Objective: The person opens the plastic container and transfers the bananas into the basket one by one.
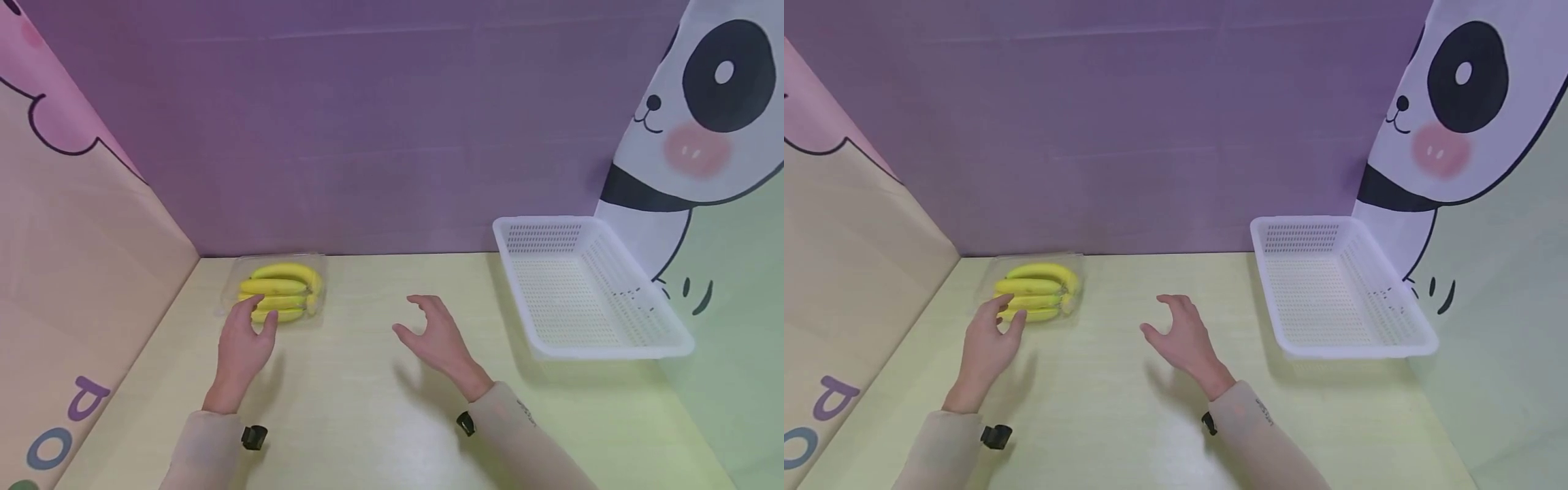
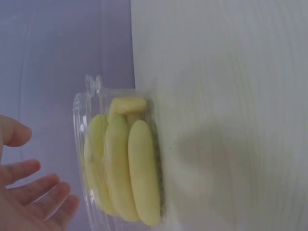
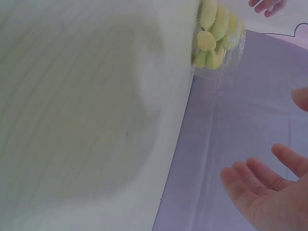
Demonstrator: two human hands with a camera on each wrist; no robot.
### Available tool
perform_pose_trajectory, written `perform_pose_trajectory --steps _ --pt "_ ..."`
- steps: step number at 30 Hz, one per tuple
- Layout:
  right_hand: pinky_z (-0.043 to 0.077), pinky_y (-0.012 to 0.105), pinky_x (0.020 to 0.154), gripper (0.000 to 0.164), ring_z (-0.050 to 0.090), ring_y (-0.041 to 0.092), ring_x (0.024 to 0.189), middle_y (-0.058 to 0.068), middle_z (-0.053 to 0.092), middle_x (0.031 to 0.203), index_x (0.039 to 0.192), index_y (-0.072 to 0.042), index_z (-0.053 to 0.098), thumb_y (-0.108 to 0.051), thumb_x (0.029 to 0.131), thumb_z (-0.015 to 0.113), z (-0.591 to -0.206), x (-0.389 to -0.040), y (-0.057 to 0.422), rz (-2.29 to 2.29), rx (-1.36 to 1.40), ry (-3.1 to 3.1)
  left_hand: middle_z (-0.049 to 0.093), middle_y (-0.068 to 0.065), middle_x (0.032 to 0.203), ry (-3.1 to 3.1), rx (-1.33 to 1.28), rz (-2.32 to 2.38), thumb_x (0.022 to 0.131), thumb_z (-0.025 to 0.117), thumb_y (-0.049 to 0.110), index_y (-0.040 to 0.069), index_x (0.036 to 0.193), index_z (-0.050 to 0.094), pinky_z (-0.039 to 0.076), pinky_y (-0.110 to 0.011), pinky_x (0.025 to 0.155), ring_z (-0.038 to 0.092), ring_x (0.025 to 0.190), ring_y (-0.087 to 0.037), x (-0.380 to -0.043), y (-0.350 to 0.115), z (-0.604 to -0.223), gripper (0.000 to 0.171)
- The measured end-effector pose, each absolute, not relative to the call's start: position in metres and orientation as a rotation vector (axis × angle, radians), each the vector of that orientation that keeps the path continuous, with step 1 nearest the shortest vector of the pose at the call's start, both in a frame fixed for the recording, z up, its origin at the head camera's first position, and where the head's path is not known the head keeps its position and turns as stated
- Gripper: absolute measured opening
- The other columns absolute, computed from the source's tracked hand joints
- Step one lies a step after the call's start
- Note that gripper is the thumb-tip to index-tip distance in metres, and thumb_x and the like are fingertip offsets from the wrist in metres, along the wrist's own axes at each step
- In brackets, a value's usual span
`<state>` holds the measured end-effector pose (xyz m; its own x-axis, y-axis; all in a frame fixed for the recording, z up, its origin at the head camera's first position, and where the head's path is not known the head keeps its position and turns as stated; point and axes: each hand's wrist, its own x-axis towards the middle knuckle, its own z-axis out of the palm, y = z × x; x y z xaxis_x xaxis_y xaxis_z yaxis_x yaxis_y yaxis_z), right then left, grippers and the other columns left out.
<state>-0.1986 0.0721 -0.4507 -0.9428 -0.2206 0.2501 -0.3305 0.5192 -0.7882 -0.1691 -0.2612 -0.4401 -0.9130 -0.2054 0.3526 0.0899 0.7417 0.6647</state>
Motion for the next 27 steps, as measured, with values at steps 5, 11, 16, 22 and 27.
perform_pose_trajectory --steps 5,11,16,22,27 --pt "0.044 0.048 0.103 0.057 0.053 0.035 0.125 0.008 0.055 0.139 0.138 -0.007 0.058 -0.034 0.09 0.074 -0.45 -0.199 0.068 1.417 0.483 -2.643 0.051 -0.031 0.133 -2.53 0.113 -0.974 0.102 0.055 0.019 -0.008 0.139 0.051 0.037 -0.062 0.099 0.048 0.123 -0.047 -0.171 -0.27 -0.442 0.046" --pt "0.043 0.047 0.104 0.058 0.052 0.032 0.127 0.008 0.054 0.141 0.139 -0.008 0.058 -0.035 0.091 0.074 -0.446 -0.199 0.061 1.423 0.496 -2.657 0.051 -0.033 0.133 -2.511 0.128 -0.947 0.101 0.055 0.018 -0.009 0.139 0.049 0.036 -0.063 0.098 0.047 0.123 -0.049 -0.173 -0.283 -0.44 0.047" --pt "0.041 0.048 0.106 0.059 0.051 0.031 0.129 0.008 0.053 0.142 0.141 -0.008 0.056 -0.037 0.092 0.072 -0.442 -0.202 0.055 1.416 0.529 -2.665 0.05 -0.034 0.134 -2.497 0.145 -0.931 0.101 0.056 0.018 -0.009 0.139 0.049 0.036 -0.065 0.097 0.046 0.123 -0.051 -0.176 -0.29 -0.434 0.048" --pt "0.041 0.047 0.107 0.059 0.051 0.029 0.129 0.007 0.053 0.142 0.14 -0.008 0.057 -0.037 0.092 0.072 -0.441 -0.205 0.048 1.402 0.543 -2.668 0.046 -0.035 0.138 -2.491 0.144 -0.925 0.099 0.057 0.017 -0.009 0.138 0.049 0.033 -0.064 0.102 0.041 0.128 -0.054 -0.182 -0.3 -0.434 0.048" --pt "0.041 0.047 0.107 0.058 0.052 0.029 0.129 0.009 0.055 0.14 0.139 -0.007 0.058 -0.037 0.091 0.072 -0.44 -0.207 0.043 1.401 0.559 -2.641 0.042 -0.038 0.139 -2.52 0.127 -0.91 0.099 0.055 0.018 -0.011 0.14 0.046 0.032 -0.065 0.101 0.039 0.127 -0.057 -0.189 -0.313 -0.438 0.051"
